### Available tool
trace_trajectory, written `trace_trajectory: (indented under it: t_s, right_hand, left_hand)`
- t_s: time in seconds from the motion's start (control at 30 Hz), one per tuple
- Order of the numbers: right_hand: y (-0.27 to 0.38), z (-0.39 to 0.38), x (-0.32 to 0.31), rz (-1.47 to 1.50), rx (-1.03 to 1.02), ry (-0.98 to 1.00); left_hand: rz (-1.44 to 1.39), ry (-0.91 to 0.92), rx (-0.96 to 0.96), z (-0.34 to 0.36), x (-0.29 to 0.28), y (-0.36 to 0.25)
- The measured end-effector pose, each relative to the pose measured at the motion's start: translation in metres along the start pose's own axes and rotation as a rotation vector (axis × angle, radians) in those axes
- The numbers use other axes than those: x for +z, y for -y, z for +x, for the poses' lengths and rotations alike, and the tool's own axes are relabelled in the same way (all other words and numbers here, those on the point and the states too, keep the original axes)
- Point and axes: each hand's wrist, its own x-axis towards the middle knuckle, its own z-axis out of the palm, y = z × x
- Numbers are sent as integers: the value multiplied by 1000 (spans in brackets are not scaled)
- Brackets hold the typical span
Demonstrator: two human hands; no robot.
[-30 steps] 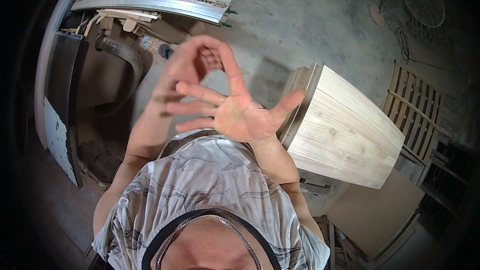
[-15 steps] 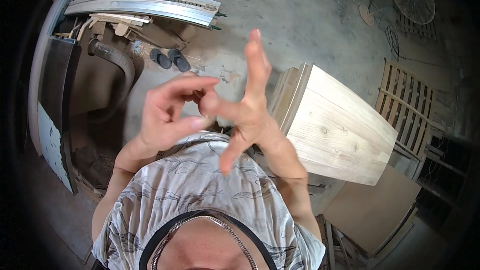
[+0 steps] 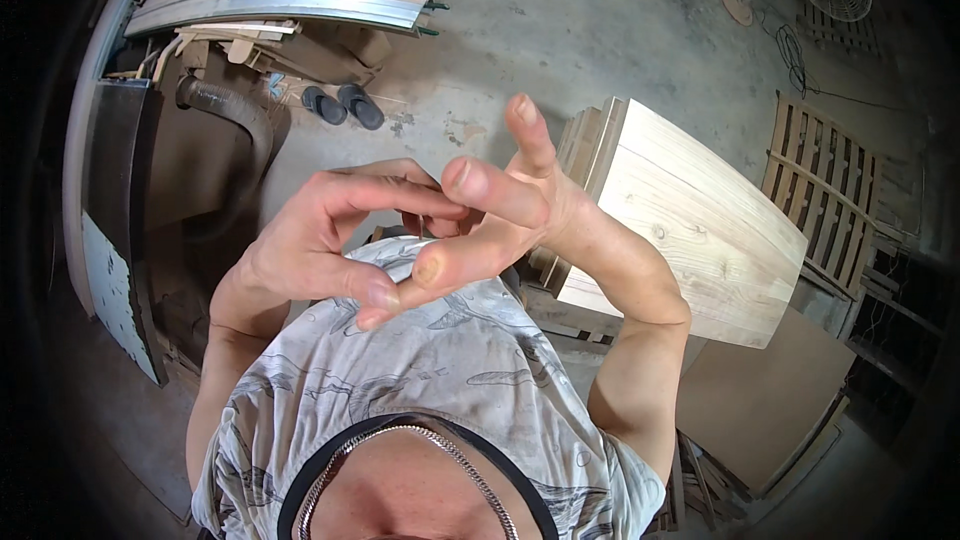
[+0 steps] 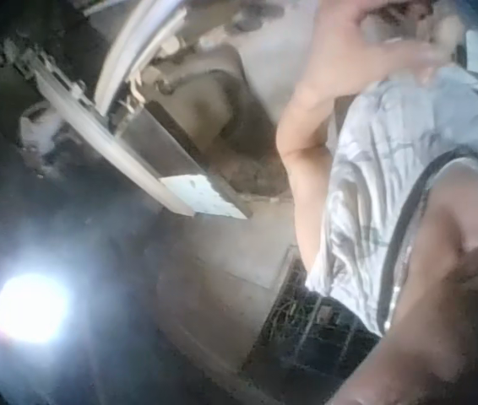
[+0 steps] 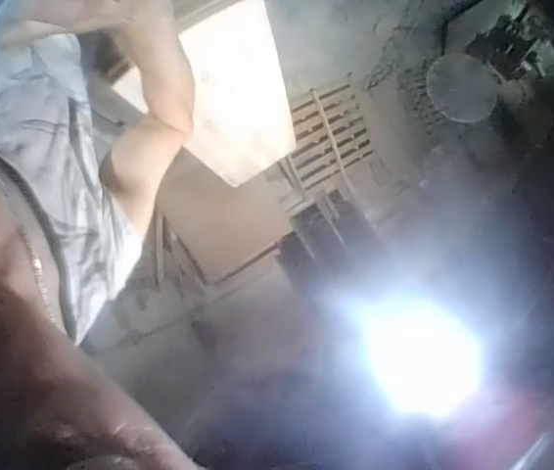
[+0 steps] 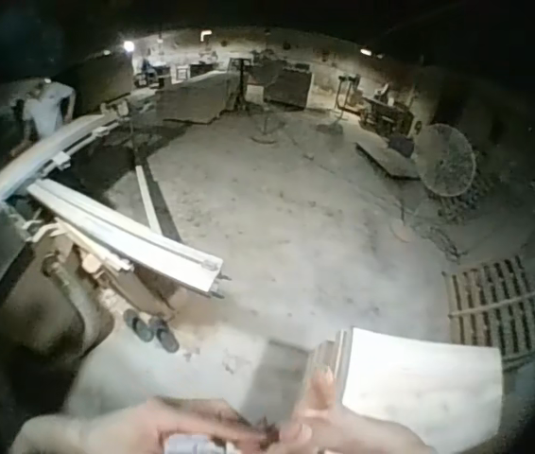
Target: The person takes cut wooden boards from a table saw and stacks them onto a pile on the floor. The person then checks their fingers and returns to the saw table to assist with more boards.
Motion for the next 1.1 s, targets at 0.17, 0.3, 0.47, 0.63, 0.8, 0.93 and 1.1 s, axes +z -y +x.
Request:
trace_trajectory:
  t_s: [0.17,0.3,0.47,0.63,0.8,0.93,1.1]
  right_hand:
    - [3,-15,-13,170,69,-55]
    - [4,-17,-22,344,174,-152]
    - [1,-9,-2,375,184,-264]
    - [-2,0,21,298,123,-396]
    - [-3,0,25,155,101,-456]
    - [-6,1,26,196,101,-462]
    - [-5,5,12,300,123,-417]
  left_hand:
    - [-53,-84,-121,-3,30,10]
    - [115,-115,-38,-6,42,13]
    - [110,-183,-136,-6,48,2]
    - [119,-236,-51,-2,50,2]
    - [353,-191,67,-1,43,4]
    - [342,-217,71,2,42,4]
    - [326,-177,63,5,38,3]
